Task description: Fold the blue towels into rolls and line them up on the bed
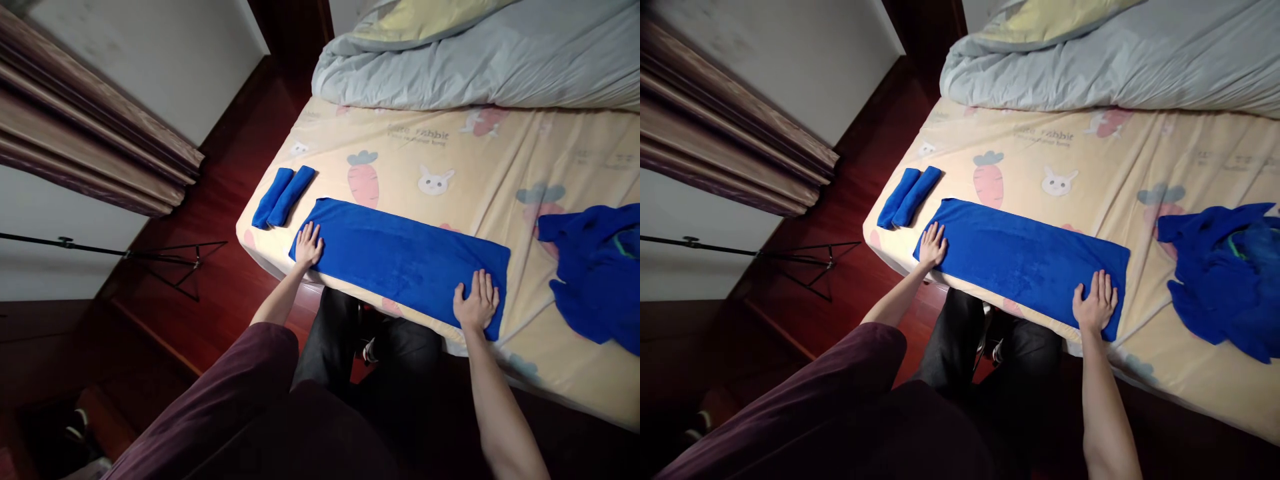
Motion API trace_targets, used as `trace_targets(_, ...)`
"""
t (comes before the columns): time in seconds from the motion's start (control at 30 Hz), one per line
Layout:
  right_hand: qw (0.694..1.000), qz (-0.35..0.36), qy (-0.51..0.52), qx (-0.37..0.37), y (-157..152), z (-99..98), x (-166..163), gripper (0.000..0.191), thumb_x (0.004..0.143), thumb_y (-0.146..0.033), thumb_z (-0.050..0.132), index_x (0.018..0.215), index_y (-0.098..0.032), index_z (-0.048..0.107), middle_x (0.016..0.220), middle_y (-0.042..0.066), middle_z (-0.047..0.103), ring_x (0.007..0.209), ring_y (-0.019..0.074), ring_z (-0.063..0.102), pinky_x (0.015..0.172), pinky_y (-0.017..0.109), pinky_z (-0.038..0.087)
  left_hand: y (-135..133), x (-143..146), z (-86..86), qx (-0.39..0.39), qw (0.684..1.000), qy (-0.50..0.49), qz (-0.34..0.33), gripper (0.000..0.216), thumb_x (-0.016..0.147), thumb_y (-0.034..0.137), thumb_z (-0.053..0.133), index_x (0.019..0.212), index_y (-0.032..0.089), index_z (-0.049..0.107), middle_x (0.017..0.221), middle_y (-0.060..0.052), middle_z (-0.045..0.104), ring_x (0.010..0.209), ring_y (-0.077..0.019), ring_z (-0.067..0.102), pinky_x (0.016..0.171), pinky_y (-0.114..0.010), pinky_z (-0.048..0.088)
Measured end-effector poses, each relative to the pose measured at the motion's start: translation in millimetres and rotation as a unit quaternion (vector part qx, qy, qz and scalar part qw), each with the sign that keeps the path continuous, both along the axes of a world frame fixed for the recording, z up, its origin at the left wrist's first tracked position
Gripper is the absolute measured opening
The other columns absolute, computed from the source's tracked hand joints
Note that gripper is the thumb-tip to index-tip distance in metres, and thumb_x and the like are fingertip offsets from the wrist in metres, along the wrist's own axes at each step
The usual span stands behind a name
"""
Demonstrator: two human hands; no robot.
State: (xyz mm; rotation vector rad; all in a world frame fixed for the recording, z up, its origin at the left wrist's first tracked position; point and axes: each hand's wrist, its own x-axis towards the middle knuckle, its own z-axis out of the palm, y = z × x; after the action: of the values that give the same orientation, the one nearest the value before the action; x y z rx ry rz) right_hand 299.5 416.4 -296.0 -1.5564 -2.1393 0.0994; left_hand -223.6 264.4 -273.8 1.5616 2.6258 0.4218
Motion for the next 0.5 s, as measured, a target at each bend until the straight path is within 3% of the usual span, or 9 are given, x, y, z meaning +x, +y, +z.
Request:
trace_targets(0.17,1.0,0.002,-0.001,0.006,0.0,-2.7,0.4,0.063,0.098,-0.032,0.045,0.155,-0.007,0.049,0.159,0.021,0.051,0.153,0.0321,0.042,0.126,0.057,0.028,-15.1,-41.7,0.5,-0.032,0.999,-0.01,-0.017,0.066,0.107,0.045,0.028,0.166,0.015,0.033,0.176,-0.009,0.022,0.164,-0.0243,0.016,0.134,-0.05,0.012)
trace_targets(0.27,1.0,0.002,0.0,0.008,-0.2,-4.0,0.3,0.064,0.096,-0.03,0.046,0.156,-0.007,0.048,0.159,0.021,0.051,0.153,0.0325,0.042,0.126,0.058,0.028,-11.9,-41.9,3.3,-0.037,0.999,0.0,0.007,0.068,0.107,0.043,0.026,0.167,0.012,0.029,0.176,-0.011,0.018,0.165,-0.0267,0.01,0.135,-0.053,0.007)
trace_targets(0.37,1.0,0.0,0.001,0.006,-0.2,-3.7,0.1,0.064,0.095,-0.029,0.047,0.155,-0.007,0.048,0.159,0.021,0.052,0.152,0.0327,0.043,0.125,0.057,0.029,9.1,-0.5,6.9,-0.015,1.0,0.012,0.001,0.07,0.107,0.044,0.026,0.167,0.01,0.026,0.177,-0.014,0.013,0.165,-0.0302,0.001,0.134,-0.059,0.004)
trace_targets(0.5,1.0,-0.002,-0.001,0.005,-0.9,-0.3,-0.7,0.064,0.094,-0.029,0.046,0.155,-0.007,0.049,0.158,0.021,0.053,0.151,0.0325,0.044,0.125,0.057,0.029,57.7,114.5,7.7,-0.007,0.978,-0.009,-0.21,0.069,0.106,0.051,0.032,0.168,0.02,0.03,0.177,-0.01,0.013,0.165,-0.0301,-0.002,0.133,-0.06,0.005)
